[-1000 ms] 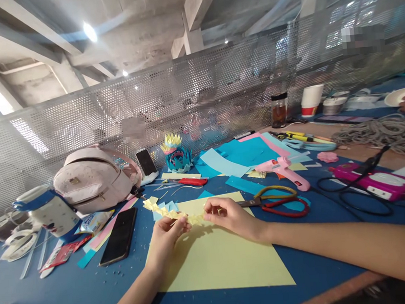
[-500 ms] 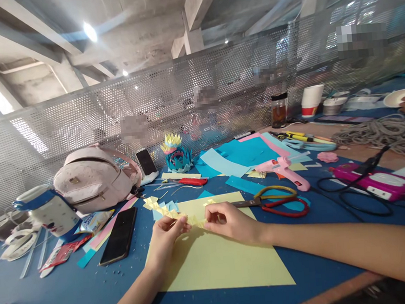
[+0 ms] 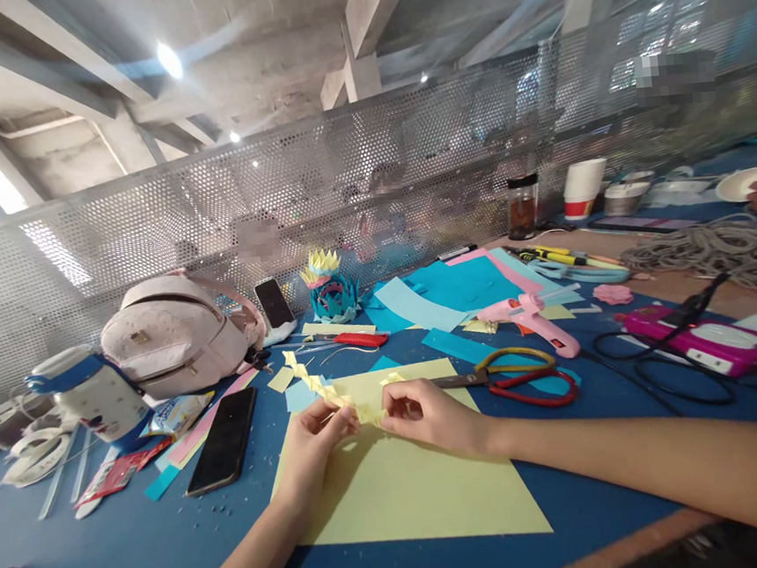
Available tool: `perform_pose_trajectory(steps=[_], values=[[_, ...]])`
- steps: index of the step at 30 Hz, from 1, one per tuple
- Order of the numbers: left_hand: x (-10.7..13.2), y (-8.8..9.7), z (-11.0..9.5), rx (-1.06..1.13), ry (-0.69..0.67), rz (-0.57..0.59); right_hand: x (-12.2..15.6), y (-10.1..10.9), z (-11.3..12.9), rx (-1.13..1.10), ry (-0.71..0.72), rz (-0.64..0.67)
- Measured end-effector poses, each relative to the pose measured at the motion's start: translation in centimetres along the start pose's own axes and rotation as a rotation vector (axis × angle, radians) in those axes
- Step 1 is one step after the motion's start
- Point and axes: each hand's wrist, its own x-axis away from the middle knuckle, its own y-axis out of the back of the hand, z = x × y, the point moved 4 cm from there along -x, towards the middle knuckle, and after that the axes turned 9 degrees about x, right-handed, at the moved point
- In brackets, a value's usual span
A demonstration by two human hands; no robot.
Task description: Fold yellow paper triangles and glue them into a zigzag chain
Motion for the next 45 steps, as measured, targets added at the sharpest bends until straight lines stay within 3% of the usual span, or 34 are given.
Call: perform_pose_trajectory(steps=[5,14,39,45], values=[[-0.2,-0.3,0.2,-0.048,-0.007,0.041,0.1,0.0,-0.2,0.0,-0.005,-0.004],[-0.3,0.0,0.7,-0.12,-0.016,-0.006,0.3,0.0,0.4,0.032,0.017,0.002],[0.9,-1.9,-0.7,-0.167,-0.016,0.088,0.5,-0.3,0.8,0.068,0.032,0.124],[1.3,-2.5,-1.4,-0.141,-0.038,0.139,0.7,-0.4,0.8,0.008,-0.025,0.122]])
